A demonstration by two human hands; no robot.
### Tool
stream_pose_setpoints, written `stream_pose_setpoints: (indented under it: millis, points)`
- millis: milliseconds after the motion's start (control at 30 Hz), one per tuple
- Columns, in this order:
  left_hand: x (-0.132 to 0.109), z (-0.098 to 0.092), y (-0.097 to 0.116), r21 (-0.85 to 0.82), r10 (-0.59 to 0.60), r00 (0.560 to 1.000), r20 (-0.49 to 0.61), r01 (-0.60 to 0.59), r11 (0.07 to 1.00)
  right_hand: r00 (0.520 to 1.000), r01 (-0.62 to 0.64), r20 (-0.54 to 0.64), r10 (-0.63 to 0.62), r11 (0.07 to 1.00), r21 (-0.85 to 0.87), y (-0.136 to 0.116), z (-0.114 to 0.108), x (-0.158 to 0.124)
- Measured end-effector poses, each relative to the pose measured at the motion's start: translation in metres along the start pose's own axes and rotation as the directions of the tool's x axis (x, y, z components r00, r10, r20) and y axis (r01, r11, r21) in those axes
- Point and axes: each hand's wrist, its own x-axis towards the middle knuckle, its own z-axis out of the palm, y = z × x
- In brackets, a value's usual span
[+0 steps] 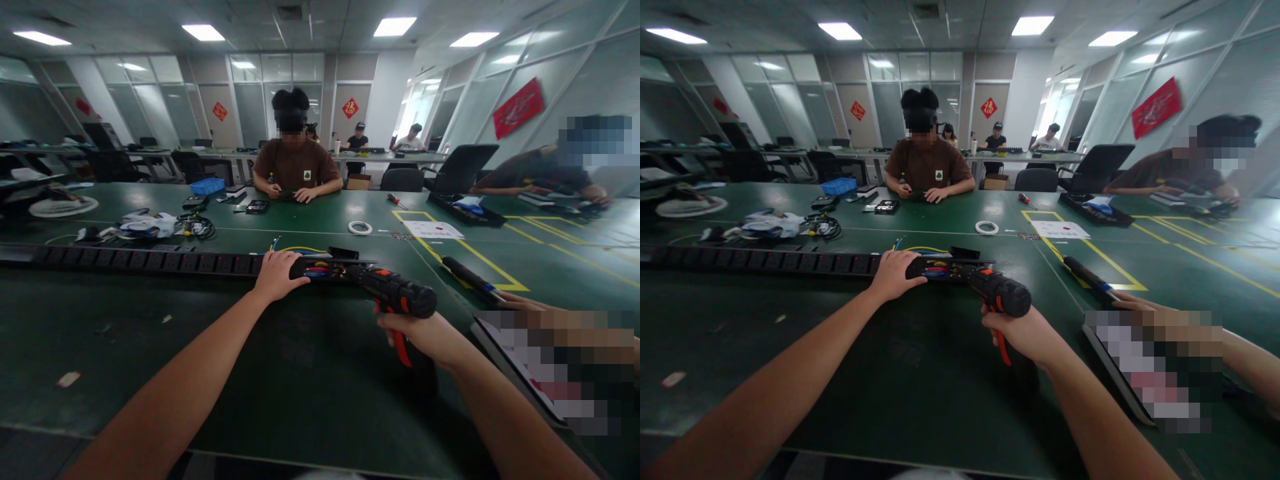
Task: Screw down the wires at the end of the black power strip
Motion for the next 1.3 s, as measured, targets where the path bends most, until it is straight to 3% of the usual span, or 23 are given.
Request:
stream_pose_setpoints:
  millis: [1300]
  points:
    - [0.0001,0.0003,-0.0019,-0.019,0.0,1.0,0.019,0.0,1.0,1.0,0.02,0.012,-0.02,1.0,-0.005,-0.0016,-0.0011,-0.0003]
